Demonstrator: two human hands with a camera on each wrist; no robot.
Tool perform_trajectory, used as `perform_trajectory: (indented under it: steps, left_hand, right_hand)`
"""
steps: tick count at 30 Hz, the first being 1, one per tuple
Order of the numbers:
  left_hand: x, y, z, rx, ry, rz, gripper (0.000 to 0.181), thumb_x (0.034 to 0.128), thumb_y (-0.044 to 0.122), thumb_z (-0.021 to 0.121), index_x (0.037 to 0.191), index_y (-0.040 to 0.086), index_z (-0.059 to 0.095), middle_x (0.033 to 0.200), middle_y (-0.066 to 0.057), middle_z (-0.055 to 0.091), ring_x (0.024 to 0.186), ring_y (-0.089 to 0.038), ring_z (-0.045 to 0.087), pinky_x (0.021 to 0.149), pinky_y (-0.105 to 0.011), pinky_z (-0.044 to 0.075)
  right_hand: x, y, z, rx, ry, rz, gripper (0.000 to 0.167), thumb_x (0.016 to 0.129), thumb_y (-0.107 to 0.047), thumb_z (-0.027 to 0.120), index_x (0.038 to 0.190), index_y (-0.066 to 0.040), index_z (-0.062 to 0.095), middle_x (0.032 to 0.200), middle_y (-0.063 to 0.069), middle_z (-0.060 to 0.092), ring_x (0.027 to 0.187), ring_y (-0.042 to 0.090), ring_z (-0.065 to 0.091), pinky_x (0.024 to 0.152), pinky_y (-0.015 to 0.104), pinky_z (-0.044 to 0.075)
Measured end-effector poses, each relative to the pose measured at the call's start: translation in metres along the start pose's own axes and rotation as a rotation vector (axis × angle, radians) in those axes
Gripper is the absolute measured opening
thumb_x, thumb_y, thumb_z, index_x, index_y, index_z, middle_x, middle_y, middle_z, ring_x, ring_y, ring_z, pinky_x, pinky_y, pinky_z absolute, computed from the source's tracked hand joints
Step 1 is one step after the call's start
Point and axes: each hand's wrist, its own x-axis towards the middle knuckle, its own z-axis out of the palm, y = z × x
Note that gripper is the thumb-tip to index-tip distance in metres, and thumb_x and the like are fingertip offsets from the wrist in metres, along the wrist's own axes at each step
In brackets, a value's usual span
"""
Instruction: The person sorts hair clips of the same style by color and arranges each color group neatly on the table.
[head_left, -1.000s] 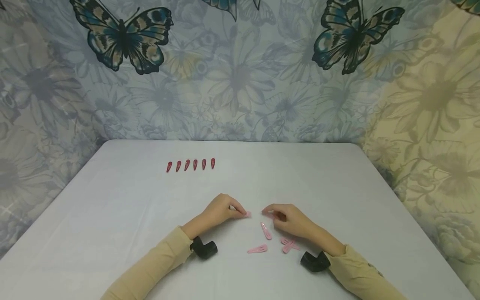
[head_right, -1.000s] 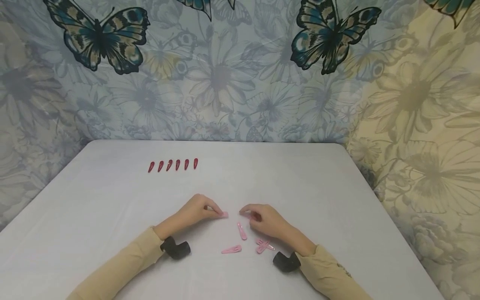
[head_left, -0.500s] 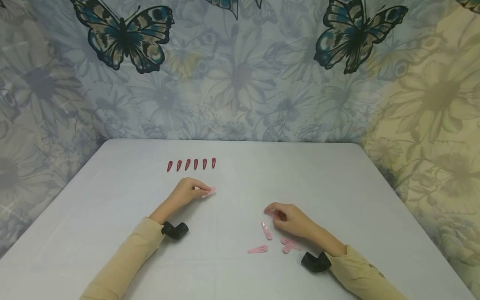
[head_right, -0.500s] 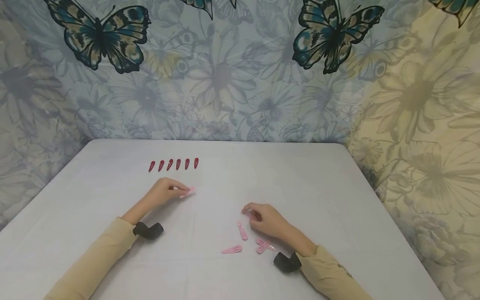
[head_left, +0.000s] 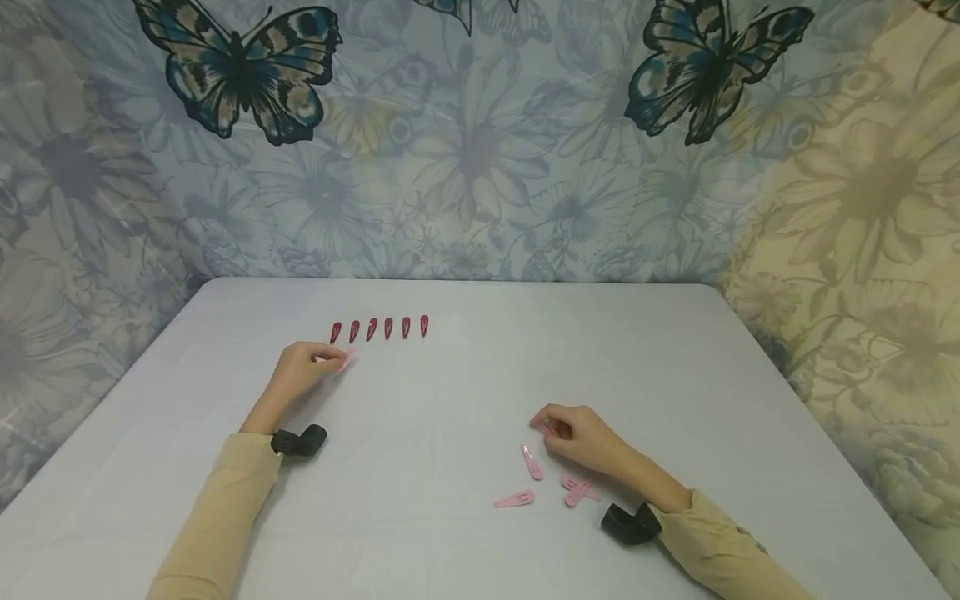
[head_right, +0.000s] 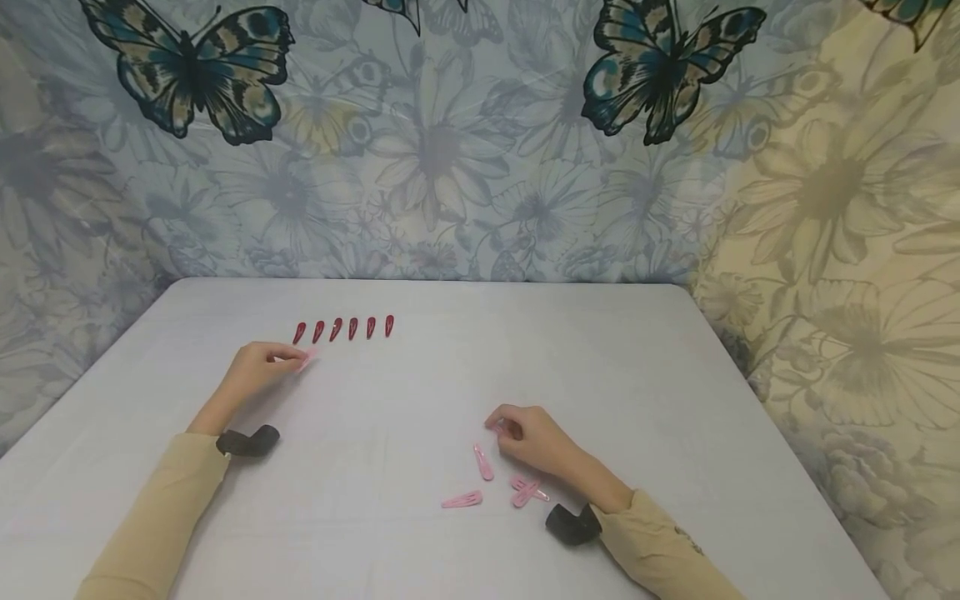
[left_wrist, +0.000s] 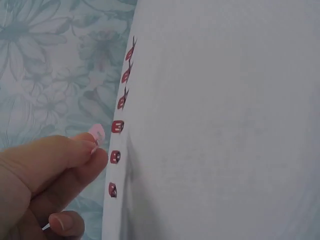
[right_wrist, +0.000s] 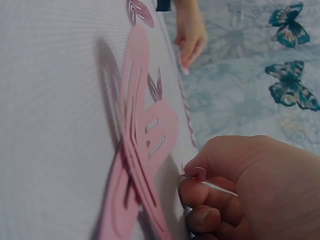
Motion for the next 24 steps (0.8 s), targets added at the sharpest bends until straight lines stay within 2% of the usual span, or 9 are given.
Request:
perform_trajectory:
  steps: [3,7,15,24]
  left_hand:
    - [-0.002,-0.007,-0.004,0.019,0.028,-0.003,0.023,0.0848,0.017,0.063,0.095,-0.003,0.068,0.101,-0.022,0.061,0.092,-0.035,0.054,0.07,-0.042,0.042]
    - [-0.004,-0.008,-0.009,0.025,0.04,-0.048,0.024,0.0849,0.016,0.063,0.096,-0.004,0.068,0.099,-0.023,0.061,0.093,-0.037,0.053,0.07,-0.042,0.042]
    - [-0.006,-0.007,-0.014,0.069,-0.007,-0.142,0.025,0.086,0.014,0.06,0.098,-0.008,0.065,0.105,-0.028,0.057,0.1,-0.042,0.048,0.078,-0.048,0.04]
    - [-0.007,-0.01,-0.012,0.114,-0.03,-0.159,0.024,0.0851,0.008,0.057,0.102,-0.006,0.064,0.108,-0.029,0.055,0.104,-0.044,0.046,0.084,-0.05,0.038]
  right_hand:
    - [0.0,0.0,0.0,0.002,0.01,0.0,0.022,0.075,0.006,0.056,0.092,-0.006,0.063,0.063,-0.011,0.045,0.053,0.002,0.037,0.047,0.019,0.034]
    - [0.0,0.001,0.001,0.006,0.022,-0.007,0.021,0.076,0.005,0.057,0.092,-0.006,0.063,0.063,-0.011,0.045,0.053,0.002,0.037,0.047,0.019,0.034]
    - [0.0,0.0,0.001,0.012,0.031,0.014,0.019,0.077,0.004,0.058,0.092,-0.006,0.062,0.063,-0.011,0.045,0.053,0.002,0.037,0.047,0.019,0.034]
    - [0.0,0.0,0.0,0.024,0.026,0.021,0.018,0.077,0.004,0.059,0.092,-0.006,0.062,0.063,-0.01,0.045,0.053,0.003,0.037,0.047,0.019,0.033]
